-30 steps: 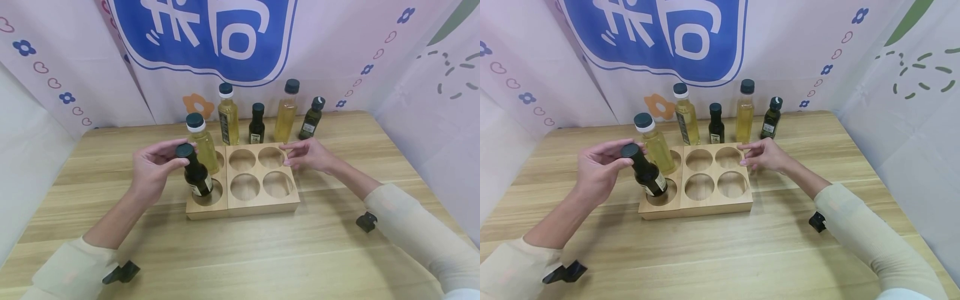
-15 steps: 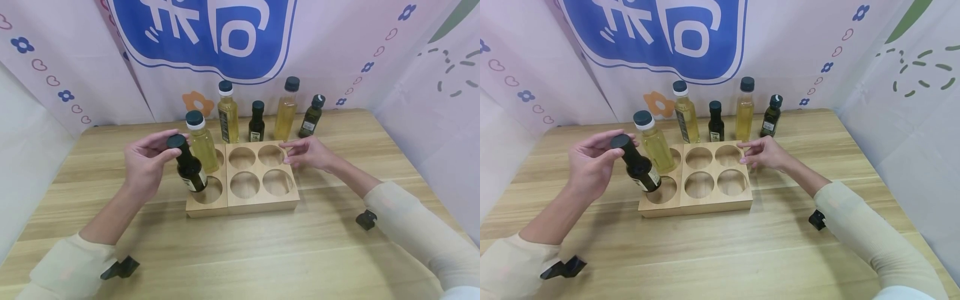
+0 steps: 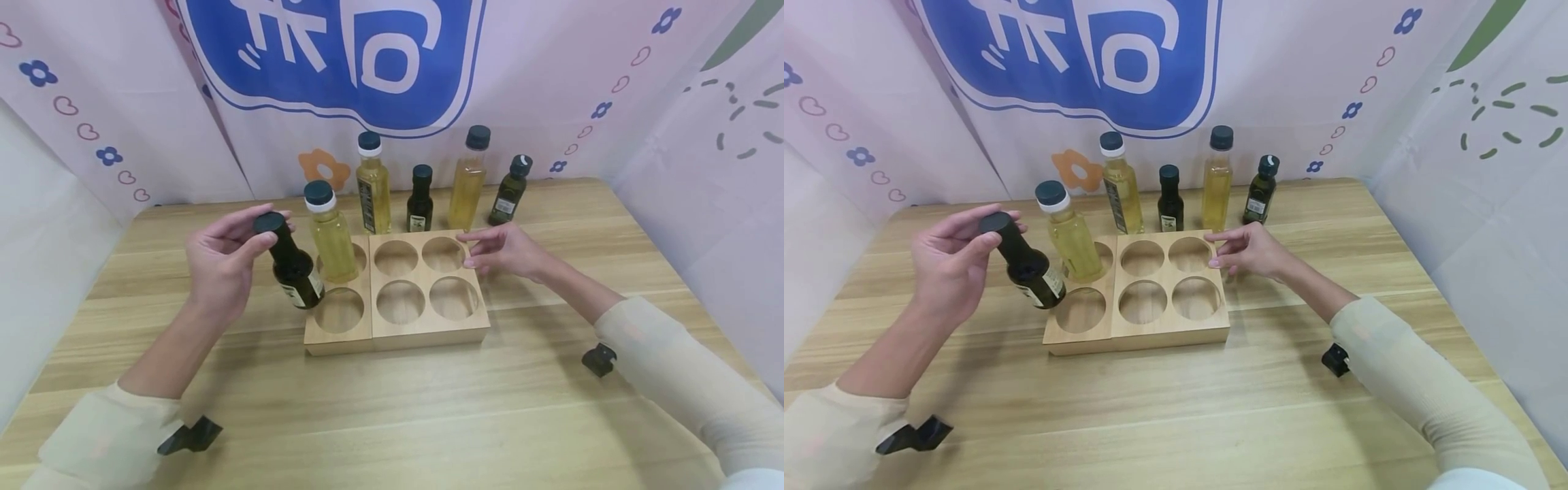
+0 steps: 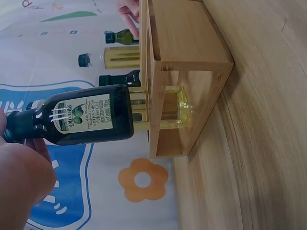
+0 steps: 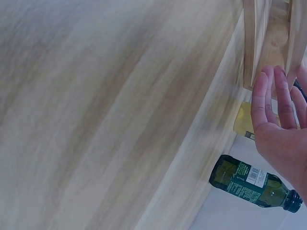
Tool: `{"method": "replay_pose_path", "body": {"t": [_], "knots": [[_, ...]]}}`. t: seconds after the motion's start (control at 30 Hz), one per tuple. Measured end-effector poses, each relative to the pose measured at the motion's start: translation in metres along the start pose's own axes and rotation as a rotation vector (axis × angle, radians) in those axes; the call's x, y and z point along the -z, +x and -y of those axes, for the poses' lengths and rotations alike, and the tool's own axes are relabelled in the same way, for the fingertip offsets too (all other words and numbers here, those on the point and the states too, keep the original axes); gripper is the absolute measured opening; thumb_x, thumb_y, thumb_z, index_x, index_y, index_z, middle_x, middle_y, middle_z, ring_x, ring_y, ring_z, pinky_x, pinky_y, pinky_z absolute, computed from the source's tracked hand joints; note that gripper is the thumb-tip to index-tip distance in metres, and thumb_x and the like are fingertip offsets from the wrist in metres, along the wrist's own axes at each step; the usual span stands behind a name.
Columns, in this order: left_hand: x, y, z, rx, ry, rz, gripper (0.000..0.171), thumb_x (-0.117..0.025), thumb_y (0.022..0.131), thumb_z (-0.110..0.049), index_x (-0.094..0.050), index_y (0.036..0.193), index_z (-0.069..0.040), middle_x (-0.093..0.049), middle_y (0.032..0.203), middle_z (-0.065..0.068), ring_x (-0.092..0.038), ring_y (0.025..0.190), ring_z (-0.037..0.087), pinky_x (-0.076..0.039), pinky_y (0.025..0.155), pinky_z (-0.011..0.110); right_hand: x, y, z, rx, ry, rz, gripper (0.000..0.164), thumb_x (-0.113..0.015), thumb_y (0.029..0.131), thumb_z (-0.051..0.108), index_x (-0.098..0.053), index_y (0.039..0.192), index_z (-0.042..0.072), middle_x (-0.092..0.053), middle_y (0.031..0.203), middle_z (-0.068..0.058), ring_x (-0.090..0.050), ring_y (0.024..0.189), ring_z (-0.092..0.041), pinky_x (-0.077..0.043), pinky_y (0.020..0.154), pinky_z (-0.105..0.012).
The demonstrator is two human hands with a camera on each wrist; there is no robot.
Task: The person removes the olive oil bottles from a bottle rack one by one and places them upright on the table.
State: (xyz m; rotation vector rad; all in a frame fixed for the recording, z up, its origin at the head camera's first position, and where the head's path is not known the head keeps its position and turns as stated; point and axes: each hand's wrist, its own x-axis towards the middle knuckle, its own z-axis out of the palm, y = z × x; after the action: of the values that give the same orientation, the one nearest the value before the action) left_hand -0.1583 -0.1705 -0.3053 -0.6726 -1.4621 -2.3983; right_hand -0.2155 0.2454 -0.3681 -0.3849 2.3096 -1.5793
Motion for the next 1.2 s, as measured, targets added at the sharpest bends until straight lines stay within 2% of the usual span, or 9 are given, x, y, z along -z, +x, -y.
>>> {"method": "replay_pose_path", "body": {"t": [0.13, 0.33, 0.53, 0.77, 0.83, 0.97, 1.2], "knots": [[0.001, 0.001, -0.001, -0.012, 0.004, -0.028, 0.024, -0.069, 0.088, 0.020, -0.073, 0.110, 0.011, -0.078, 0.101, 0.018, -0.078, 0.092, 0.027, -0.060, 0.092, 0.036, 0.000, 0.000, 0.001, -0.006, 0.002, 0.005, 0.055, -0.077, 0.088, -0.009, -0.057, 0.140, -0.007, -0.078, 0.099, -0.014, -0.074, 0.076, -0.013, -0.064, 0.074, -0.037], [0.005, 0.005, 0.000, -0.025, 0.016, -0.085, 0.024, -0.067, 0.088, 0.023, -0.072, 0.109, 0.013, -0.078, 0.100, 0.019, -0.078, 0.089, 0.028, -0.060, 0.092, 0.035, 0.000, 0.000, 0.000, 0.003, 0.009, 0.005, 0.055, -0.076, 0.088, -0.009, -0.057, 0.139, -0.008, -0.079, 0.097, -0.012, -0.074, 0.077, -0.013, -0.064, 0.073, -0.037], [0.011, 0.011, 0.001, -0.019, -0.044, -0.156, 0.024, -0.066, 0.085, 0.027, -0.072, 0.106, 0.015, -0.077, 0.099, 0.024, -0.077, 0.091, 0.030, -0.060, 0.093, 0.033, 0.000, 0.000, 0.000, -0.003, 0.010, 0.003, 0.055, -0.077, 0.088, -0.008, -0.058, 0.140, -0.007, -0.079, 0.095, -0.009, -0.073, 0.075, -0.013, -0.064, 0.072, -0.037], [0.017, 0.018, 0.003, -0.051, -0.005, -0.185, 0.024, -0.065, 0.085, 0.028, -0.071, 0.106, 0.018, -0.077, 0.098, 0.024, -0.078, 0.087, 0.031, -0.061, 0.090, 0.034, 0.001, 0.000, 0.000, -0.016, 0.005, 0.002, 0.055, -0.076, 0.088, -0.009, -0.057, 0.140, -0.007, -0.079, 0.096, -0.011, -0.074, 0.075, -0.013, -0.064, 0.073, -0.037], [0.019, 0.019, 0.005, -0.046, -0.021, -0.201, 0.024, -0.066, 0.084, 0.028, -0.071, 0.105, 0.017, -0.077, 0.097, 0.024, -0.078, 0.087, 0.031, -0.061, 0.088, 0.033, 0.001, 0.000, 0.001, -0.018, 0.004, 0.001, 0.055, -0.076, 0.088, -0.009, -0.057, 0.140, -0.007, -0.079, 0.097, -0.012, -0.074, 0.076, -0.014, -0.064, 0.074, -0.037], [0.024, 0.022, 0.008, -0.030, 0.010, -0.217, 0.025, -0.066, 0.084, 0.028, -0.072, 0.104, 0.015, -0.077, 0.097, 0.023, -0.078, 0.087, 0.030, -0.061, 0.087, 0.032, 0.000, 0.000, 0.001, -0.028, 0.011, -0.003, 0.056, -0.076, 0.088, -0.009, -0.058, 0.140, -0.006, -0.079, 0.097, -0.010, -0.074, 0.076, -0.013, -0.064, 0.075, -0.038], [0.027, 0.026, 0.015, 0.032, 0.009, -0.257, 0.025, -0.070, 0.082, 0.027, -0.073, 0.103, 0.013, -0.077, 0.096, 0.021, -0.078, 0.085, 0.028, -0.062, 0.083, 0.031, 0.000, 0.000, -0.001, -0.012, 0.013, -0.002, 0.056, -0.076, 0.088, -0.010, -0.057, 0.140, -0.006, -0.079, 0.095, -0.008, -0.074, 0.077, -0.013, -0.064, 0.074, -0.037]]}}
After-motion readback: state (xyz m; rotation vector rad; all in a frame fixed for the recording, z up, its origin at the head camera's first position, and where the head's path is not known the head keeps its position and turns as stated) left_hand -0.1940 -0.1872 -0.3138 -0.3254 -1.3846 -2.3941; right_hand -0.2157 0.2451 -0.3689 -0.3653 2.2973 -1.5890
